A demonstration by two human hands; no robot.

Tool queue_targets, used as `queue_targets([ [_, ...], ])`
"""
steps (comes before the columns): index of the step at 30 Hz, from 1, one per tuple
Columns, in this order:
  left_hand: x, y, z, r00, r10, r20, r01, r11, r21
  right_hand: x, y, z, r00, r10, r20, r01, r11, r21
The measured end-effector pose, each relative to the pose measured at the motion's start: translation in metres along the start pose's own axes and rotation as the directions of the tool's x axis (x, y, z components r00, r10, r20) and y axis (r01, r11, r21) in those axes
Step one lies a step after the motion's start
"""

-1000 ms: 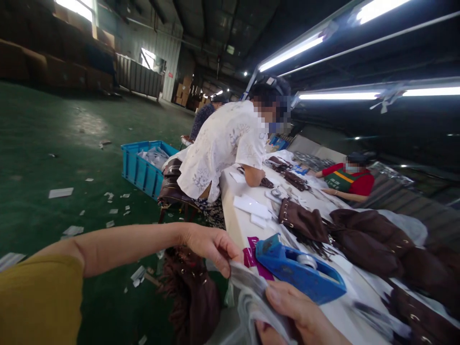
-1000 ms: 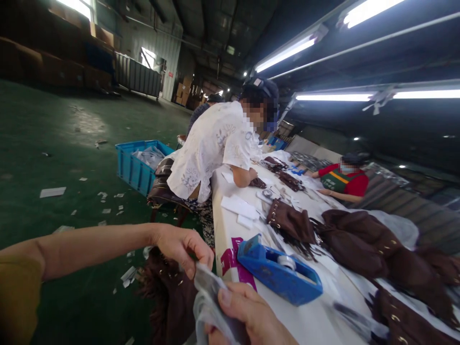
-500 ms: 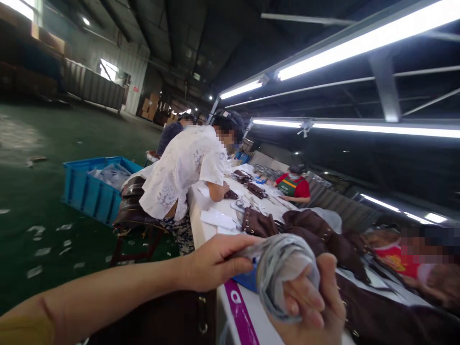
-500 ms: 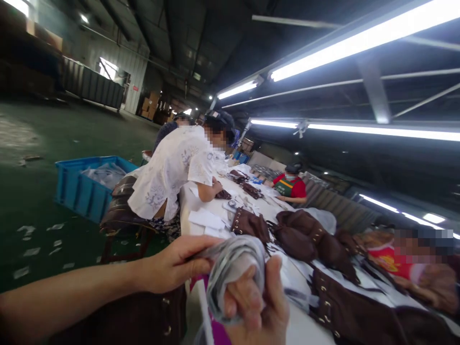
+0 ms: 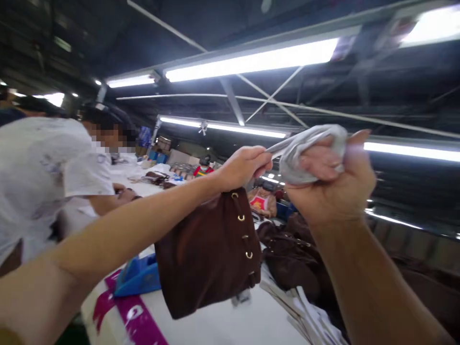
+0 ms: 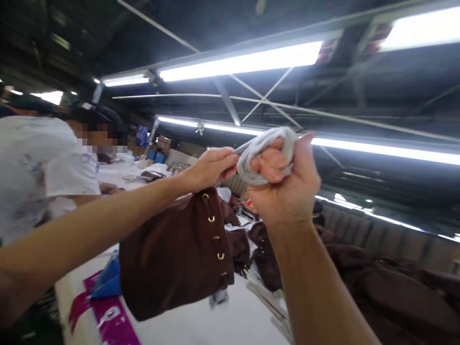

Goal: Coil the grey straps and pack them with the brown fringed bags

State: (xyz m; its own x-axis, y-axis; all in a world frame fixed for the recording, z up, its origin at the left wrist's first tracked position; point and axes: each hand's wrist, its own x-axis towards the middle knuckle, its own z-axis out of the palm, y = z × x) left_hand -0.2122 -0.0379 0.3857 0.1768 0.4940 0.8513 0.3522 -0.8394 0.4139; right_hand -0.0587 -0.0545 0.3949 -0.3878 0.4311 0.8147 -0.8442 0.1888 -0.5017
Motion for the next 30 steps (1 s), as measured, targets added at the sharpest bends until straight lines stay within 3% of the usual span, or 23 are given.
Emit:
queue_targets([
  [3, -0.014, -0.05, 0.058, 0.997, 0.072, -0.035, -0.068, 0.993, 0.101, -0.027, 0.005, -0.057, 0.99, 0.02, -0.142, -0.03, 0.997, -0.065],
  [5, -0.041, -0.096, 0.101, 0.999, 0.026, -0.035, -0.02, 0.984, 0.175, -0.059, 0.021, -0.103, 0.965, 0.047, -0.258, -0.08, 0.99, -0.118],
  [9, -0.109, -0.176, 0.18, 0.993, -0.115, -0.038, 0.121, 0.959, 0.256, -0.139, 0.056, -0.182, 0.864, 0.133, -0.485, -0.243, 0.955, -0.171],
  [12, -0.144, -0.202, 0.219, 0.997, -0.081, -0.01, 0.079, 0.933, 0.352, -0.183, 0.063, -0.207, 0.865, 0.164, -0.475, -0.318, 0.91, -0.264],
  [15, -0.158, -0.2, 0.238, 1.0, -0.009, 0.013, 0.005, 0.966, 0.257, -0.196, 0.054, -0.209, 0.895, 0.16, -0.415, -0.32, 0.88, -0.351],
  [18, -0.159, -0.182, 0.243, 0.997, -0.074, -0.011, 0.074, 0.995, 0.063, -0.19, 0.043, -0.209, 0.926, 0.11, -0.362, -0.284, 0.835, -0.472],
  [20, -0.157, -0.167, 0.237, 0.983, -0.181, 0.025, 0.182, 0.981, -0.071, -0.186, 0.038, -0.209, 0.944, 0.095, -0.316, -0.283, 0.724, -0.629],
  [23, -0.153, -0.15, 0.215, 0.966, -0.207, 0.156, 0.234, 0.954, -0.187, -0.184, 0.03, -0.205, 0.974, 0.135, -0.181, -0.222, 0.413, -0.883],
  [25, -0.148, -0.142, 0.195, 0.965, -0.15, 0.216, 0.183, 0.973, -0.138, -0.183, 0.025, -0.198, 0.977, 0.213, -0.024, -0.07, 0.208, -0.976],
  [28, -0.138, -0.134, 0.165, 0.925, -0.144, 0.351, 0.16, 0.987, -0.018, -0.179, 0.022, -0.181, 0.908, 0.371, 0.195, 0.207, 0.005, -0.978],
  [30, -0.133, -0.13, 0.147, 0.833, -0.221, 0.508, 0.296, 0.952, -0.071, -0.178, 0.025, -0.168, 0.84, 0.449, 0.306, 0.366, -0.05, -0.929],
])
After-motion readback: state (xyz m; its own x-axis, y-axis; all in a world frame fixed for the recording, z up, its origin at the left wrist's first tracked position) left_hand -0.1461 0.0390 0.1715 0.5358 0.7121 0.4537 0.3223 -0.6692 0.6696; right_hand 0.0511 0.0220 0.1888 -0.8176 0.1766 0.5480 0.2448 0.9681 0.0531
